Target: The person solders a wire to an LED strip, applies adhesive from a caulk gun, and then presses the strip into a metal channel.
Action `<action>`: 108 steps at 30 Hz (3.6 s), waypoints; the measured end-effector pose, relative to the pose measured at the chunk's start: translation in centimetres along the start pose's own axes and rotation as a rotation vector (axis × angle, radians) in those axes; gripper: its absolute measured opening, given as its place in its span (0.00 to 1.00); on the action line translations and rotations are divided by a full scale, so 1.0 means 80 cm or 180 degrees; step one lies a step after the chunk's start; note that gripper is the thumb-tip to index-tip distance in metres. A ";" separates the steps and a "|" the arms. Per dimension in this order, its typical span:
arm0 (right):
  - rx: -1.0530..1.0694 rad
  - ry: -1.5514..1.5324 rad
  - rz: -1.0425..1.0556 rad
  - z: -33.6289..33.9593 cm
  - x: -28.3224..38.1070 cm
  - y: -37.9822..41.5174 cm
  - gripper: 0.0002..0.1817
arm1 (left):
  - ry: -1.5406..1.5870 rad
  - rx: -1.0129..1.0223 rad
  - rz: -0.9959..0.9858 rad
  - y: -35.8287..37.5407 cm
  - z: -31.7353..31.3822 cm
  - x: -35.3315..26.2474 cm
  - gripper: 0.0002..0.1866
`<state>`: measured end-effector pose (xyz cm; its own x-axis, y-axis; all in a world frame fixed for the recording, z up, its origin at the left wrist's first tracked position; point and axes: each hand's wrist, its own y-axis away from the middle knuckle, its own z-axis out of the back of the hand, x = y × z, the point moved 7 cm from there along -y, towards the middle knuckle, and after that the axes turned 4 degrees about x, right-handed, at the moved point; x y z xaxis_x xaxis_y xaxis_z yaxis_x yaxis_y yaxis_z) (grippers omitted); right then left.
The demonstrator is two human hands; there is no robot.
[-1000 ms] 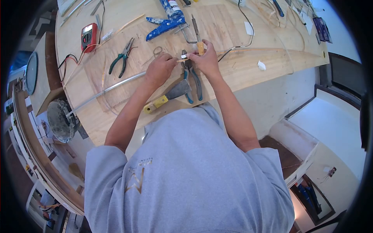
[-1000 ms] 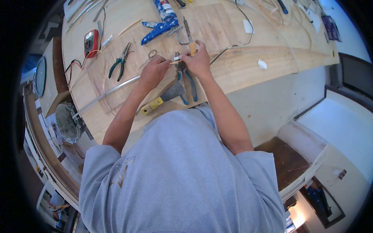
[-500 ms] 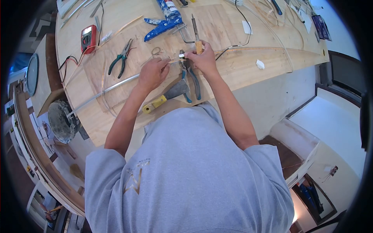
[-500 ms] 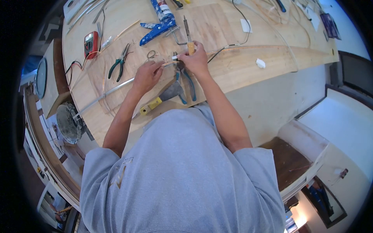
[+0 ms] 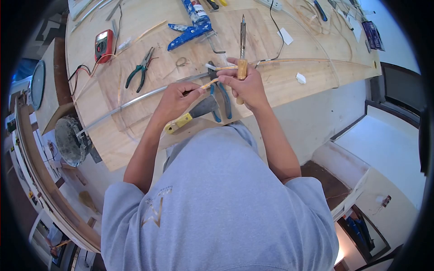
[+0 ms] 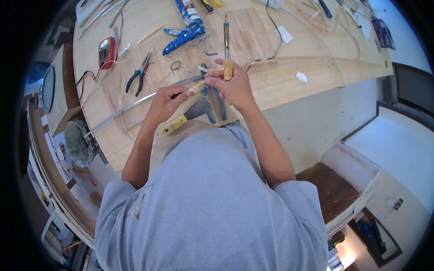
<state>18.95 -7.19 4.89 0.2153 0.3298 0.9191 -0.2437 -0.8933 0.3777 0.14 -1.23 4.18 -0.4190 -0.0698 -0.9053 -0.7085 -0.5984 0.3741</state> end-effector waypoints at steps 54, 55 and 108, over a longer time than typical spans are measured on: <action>0.0496 0.2736 0.1504 0.014 -0.006 -0.076 0.09 | 0.0164 0.0235 0.0093 -0.087 0.001 0.045 0.10; 0.0548 0.2708 0.1548 0.011 -0.001 -0.074 0.08 | 0.0206 0.0252 0.0076 -0.090 0.001 0.049 0.10; 0.1073 0.3499 0.1568 -0.012 -0.019 -0.097 0.09 | 0.0434 0.0457 0.0557 -0.120 0.011 0.076 0.10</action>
<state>19.64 -0.45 0.66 -0.7723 -0.1263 0.6226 0.2150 -0.9742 0.0691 3.86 4.79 -4.71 -0.4686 -0.2751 -0.8395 -0.7095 -0.4490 0.5432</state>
